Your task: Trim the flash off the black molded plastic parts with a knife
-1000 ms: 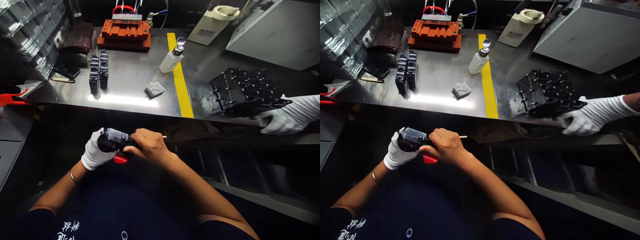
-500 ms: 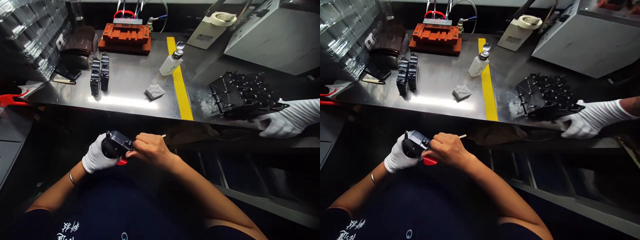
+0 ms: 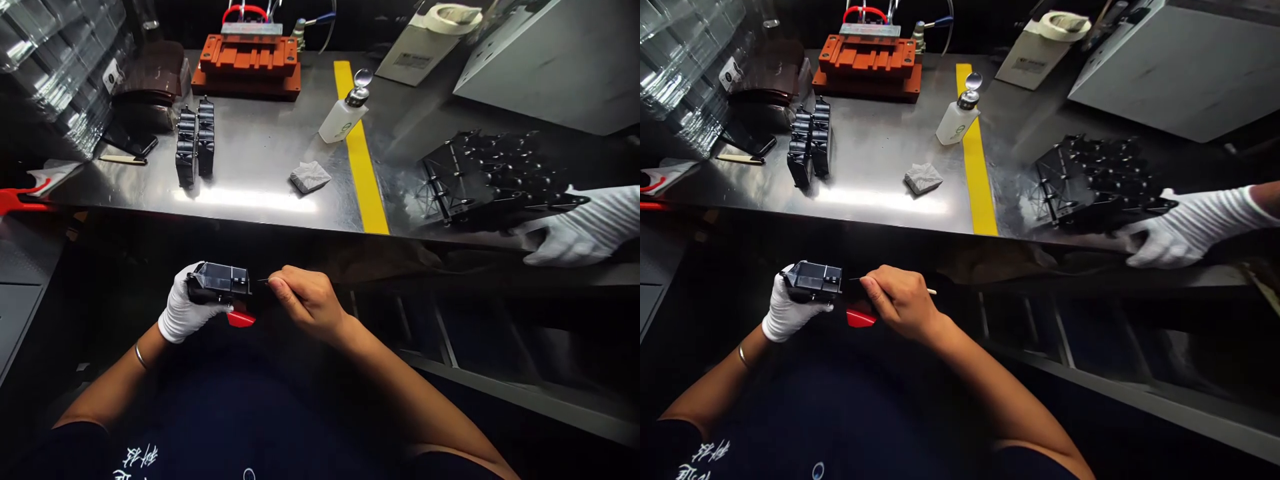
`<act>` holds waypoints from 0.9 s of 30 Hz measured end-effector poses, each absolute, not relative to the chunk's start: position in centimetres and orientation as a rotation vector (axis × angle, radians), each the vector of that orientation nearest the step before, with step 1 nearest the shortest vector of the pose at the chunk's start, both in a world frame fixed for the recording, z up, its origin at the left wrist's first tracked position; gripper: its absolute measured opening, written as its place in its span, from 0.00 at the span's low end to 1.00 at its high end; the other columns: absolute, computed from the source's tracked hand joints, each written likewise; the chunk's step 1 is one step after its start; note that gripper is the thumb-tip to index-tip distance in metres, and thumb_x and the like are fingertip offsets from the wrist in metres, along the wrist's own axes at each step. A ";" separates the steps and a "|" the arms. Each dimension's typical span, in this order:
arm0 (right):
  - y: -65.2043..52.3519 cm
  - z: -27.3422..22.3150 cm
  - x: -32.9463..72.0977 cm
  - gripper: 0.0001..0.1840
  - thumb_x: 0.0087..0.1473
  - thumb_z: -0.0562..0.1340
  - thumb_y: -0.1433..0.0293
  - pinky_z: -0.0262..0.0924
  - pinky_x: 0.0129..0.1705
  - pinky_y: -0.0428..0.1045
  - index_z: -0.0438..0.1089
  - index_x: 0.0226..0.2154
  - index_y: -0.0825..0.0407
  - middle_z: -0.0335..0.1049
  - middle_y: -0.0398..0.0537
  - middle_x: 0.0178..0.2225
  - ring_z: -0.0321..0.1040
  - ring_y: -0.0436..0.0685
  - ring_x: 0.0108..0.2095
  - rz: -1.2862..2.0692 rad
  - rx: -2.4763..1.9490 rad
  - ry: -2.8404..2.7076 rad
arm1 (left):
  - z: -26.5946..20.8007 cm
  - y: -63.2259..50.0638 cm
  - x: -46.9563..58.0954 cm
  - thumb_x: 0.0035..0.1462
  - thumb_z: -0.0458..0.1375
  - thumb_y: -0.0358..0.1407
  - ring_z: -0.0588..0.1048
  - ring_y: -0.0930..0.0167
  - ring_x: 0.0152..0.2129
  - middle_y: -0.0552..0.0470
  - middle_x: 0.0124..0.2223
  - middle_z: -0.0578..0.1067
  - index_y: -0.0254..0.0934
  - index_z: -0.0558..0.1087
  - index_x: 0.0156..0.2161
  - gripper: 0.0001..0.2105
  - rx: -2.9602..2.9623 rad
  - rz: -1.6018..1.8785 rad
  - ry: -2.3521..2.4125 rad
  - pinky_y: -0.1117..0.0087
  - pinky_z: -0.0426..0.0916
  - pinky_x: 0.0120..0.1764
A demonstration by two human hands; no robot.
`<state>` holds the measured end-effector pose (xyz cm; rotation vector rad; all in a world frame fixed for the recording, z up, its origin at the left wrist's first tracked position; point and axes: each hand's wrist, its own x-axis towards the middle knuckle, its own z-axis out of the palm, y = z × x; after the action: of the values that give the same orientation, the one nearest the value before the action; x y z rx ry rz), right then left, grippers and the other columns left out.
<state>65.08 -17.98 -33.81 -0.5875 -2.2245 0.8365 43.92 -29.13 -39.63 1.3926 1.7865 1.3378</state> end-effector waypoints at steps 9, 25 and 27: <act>-18.6 -34.4 63.8 0.07 0.58 0.60 0.69 0.62 0.27 0.43 0.69 0.40 0.53 0.71 0.45 0.28 0.66 0.48 0.26 0.986 -0.655 -2.014 | -37.9 -28.7 44.1 0.32 0.72 0.50 0.77 0.60 0.39 0.45 0.43 0.77 0.38 0.67 0.50 0.38 0.911 1.154 1.326 0.59 0.73 0.41; -18.7 -35.0 62.2 0.05 0.58 0.59 0.73 0.61 0.26 0.43 0.71 0.35 0.52 0.73 0.44 0.27 0.67 0.48 0.24 1.017 -0.580 -1.910 | -38.9 -28.4 44.7 0.43 0.67 0.48 0.75 0.58 0.45 0.41 0.48 0.76 0.36 0.69 0.52 0.31 0.774 1.045 1.110 0.55 0.70 0.48; -18.5 -35.0 62.6 0.06 0.59 0.58 0.69 0.62 0.27 0.44 0.71 0.36 0.52 0.73 0.45 0.28 0.68 0.48 0.26 1.017 -0.649 -1.956 | -38.2 -28.4 44.4 0.41 0.69 0.47 0.76 0.58 0.42 0.43 0.46 0.77 0.37 0.71 0.50 0.30 0.790 1.090 1.160 0.56 0.72 0.45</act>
<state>62.62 -18.46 -34.98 -0.6493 -1.9562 1.0172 44.35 -28.42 -38.23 0.7896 1.1605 1.0903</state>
